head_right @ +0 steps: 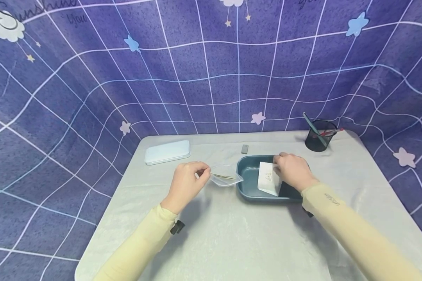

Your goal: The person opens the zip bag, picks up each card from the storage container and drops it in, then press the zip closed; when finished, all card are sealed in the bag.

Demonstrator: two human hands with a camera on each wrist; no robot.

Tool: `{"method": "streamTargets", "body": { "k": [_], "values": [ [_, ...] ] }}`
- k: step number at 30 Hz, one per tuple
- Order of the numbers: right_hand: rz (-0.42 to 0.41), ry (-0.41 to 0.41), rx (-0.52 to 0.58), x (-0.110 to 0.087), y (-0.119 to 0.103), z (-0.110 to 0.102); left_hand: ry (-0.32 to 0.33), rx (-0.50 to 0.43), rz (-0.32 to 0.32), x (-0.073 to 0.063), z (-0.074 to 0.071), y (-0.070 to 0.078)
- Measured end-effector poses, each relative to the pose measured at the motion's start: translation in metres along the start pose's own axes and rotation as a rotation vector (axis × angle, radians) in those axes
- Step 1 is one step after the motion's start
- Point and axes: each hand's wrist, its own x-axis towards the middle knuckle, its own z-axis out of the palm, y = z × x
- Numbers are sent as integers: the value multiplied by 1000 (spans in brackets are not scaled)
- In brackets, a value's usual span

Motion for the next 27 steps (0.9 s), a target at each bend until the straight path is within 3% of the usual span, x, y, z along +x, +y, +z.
{"method": "streamTargets", "body": {
  "k": [11, 19, 27],
  "values": [
    [-22, 7, 79, 0, -15, -28, 3, 12, 3, 1, -1, 0],
    [-130, 198, 113, -11, -34, -42, -4, -4, -1, 1, 0, 2],
    [-277, 443, 176, -16, -64, -73, 0, -1, 2, 2, 1, 3]
  ]
}}
